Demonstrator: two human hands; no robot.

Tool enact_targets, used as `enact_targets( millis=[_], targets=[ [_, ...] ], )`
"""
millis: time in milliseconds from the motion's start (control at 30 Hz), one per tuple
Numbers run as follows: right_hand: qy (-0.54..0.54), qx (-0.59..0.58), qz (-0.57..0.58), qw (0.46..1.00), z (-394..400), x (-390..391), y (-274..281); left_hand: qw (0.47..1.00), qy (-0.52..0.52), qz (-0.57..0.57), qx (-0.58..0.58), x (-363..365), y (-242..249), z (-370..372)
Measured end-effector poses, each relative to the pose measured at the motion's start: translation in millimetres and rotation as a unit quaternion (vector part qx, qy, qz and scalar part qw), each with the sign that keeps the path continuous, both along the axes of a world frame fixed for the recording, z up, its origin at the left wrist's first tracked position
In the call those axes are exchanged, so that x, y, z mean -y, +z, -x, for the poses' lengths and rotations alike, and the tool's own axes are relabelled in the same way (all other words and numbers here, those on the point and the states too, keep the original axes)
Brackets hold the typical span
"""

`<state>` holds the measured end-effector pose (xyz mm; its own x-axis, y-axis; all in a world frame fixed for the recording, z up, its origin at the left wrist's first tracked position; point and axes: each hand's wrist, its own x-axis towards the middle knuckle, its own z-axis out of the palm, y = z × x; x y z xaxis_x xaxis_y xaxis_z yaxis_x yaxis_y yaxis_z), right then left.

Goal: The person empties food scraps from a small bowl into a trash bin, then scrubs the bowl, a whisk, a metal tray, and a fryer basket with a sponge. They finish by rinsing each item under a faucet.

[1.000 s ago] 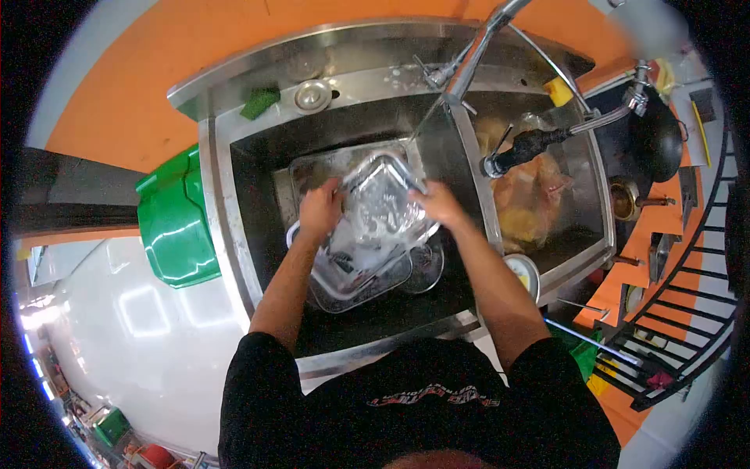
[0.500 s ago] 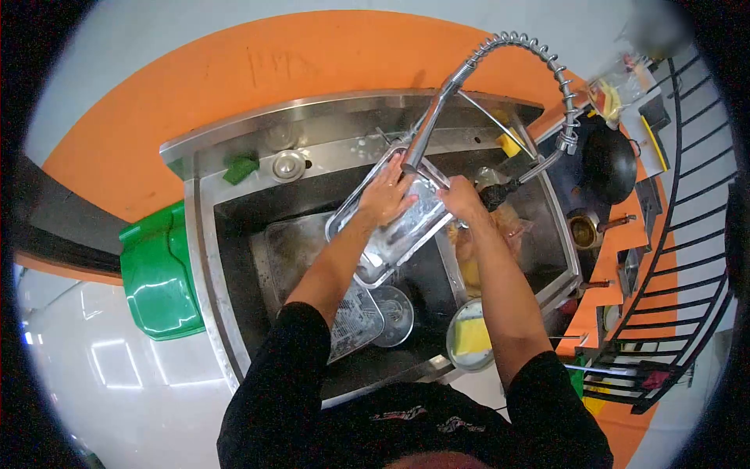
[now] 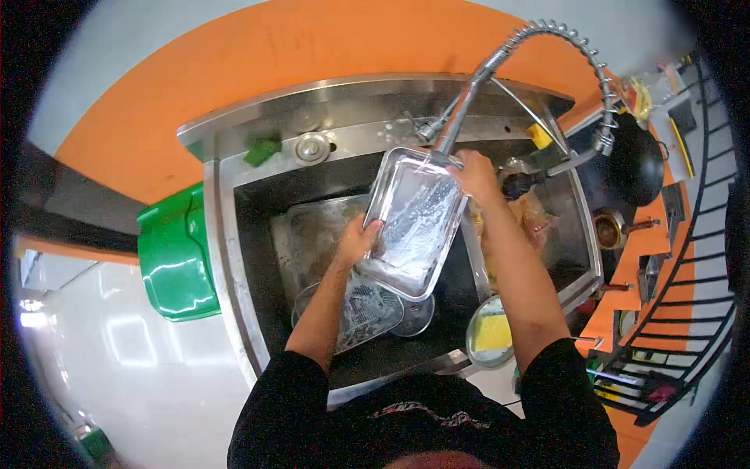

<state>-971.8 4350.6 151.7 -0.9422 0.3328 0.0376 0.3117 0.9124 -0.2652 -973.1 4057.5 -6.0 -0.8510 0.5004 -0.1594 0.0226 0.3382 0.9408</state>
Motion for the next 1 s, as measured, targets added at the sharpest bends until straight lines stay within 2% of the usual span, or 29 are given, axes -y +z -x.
enact_targets(
  millis=[33, 100, 133, 167, 233, 267, 300, 333, 367, 433, 500, 533, 567, 633, 700, 733, 767, 800, 833, 867, 900, 967, 1000],
  targets=[
    [0.009, 0.002, 0.004, 1.0, 4, 16, 0, 0.999, 0.018, -0.036, 0.008, 5, -6, -3],
    [0.101, -0.24, -0.07, 0.963, 11, 51, 11, 0.998, 0.034, -0.045, 0.016, 14, -11, -3],
    [0.143, -0.216, 0.033, 0.965, 25, 45, -17, 0.999, 0.035, -0.037, -0.004, 17, -12, -4],
    [0.146, -0.215, 0.033, 0.965, 32, 47, -30, 0.999, 0.035, -0.029, -0.023, 20, -14, -6],
    [0.098, -0.169, 0.295, 0.935, 45, 57, -40, 0.998, 0.048, -0.04, -0.016, 25, -11, -12],
    [-0.005, -0.03, 0.471, 0.882, 55, 55, -34, 0.996, 0.077, -0.028, -0.034, 27, -15, -14],
    [-0.002, -0.03, 0.47, 0.882, 59, 57, -31, 0.993, 0.105, -0.017, -0.052, 27, -18, -15],
    [-0.005, -0.025, 0.613, 0.79, 62, 54, -32, 0.992, 0.108, -0.019, -0.054, 28, -13, -16],
    [-0.009, -0.019, 0.737, 0.676, 64, 50, -31, 0.991, 0.12, -0.024, -0.051, 29, -7, -18],
    [0.002, 0.025, 0.737, 0.675, 66, 51, -33, 0.989, 0.134, -0.031, -0.05, 28, -1, -18],
    [0.026, 0.051, 0.583, 0.811, 65, 59, -36, 0.97, 0.194, -0.056, -0.138, 24, 2, -18],
    [0.037, 0.02, 0.585, 0.81, 69, 53, -54, 0.969, 0.194, -0.059, -0.138, 22, 3, -18],
    [0.027, -0.07, 0.601, 0.796, 68, 54, -77, 0.969, 0.208, -0.043, -0.128, 19, 4, -18],
    [0.051, -0.003, 0.527, 0.849, 53, 57, -90, 0.968, 0.219, -0.029, -0.119, 15, 7, -18],
    [-0.002, 0.154, 0.568, 0.808, 25, 86, -63, 0.955, 0.267, -0.005, -0.132, 11, 12, -19],
    [0.022, 0.2, 0.55, 0.811, 24, 77, -95, 0.961, 0.264, -0.003, -0.086, 13, 36, -22],
    [0.021, 0.197, 0.551, 0.811, 24, 75, -101, 0.961, 0.262, -0.004, -0.088, 12, 37, -22],
    [0.072, 0.072, 0.486, 0.868, 26, 75, -103, 0.954, 0.272, 0.009, -0.125, 11, 38, -22],
    [0.12, -0.054, 0.408, 0.903, 27, 76, -102, 0.945, 0.283, 0.023, -0.16, 10, 38, -23],
    [0.076, -0.203, 0.478, 0.851, 29, 86, -84, 0.937, 0.292, 0.031, -0.191, 9, 39, -23],
    [0.013, -0.237, 0.366, 0.9, 25, 88, -61, 0.937, 0.29, 0.032, -0.194, 10, 39, -23],
    [-0.032, -0.405, 0.235, 0.883, 38, 69, -69, 0.92, 0.296, 0.013, -0.255, 13, 43, -23],
    [-0.035, -0.408, 0.235, 0.881, 35, 62, -72, 0.921, 0.293, 0.013, -0.258, 15, 45, -24]
  ],
)
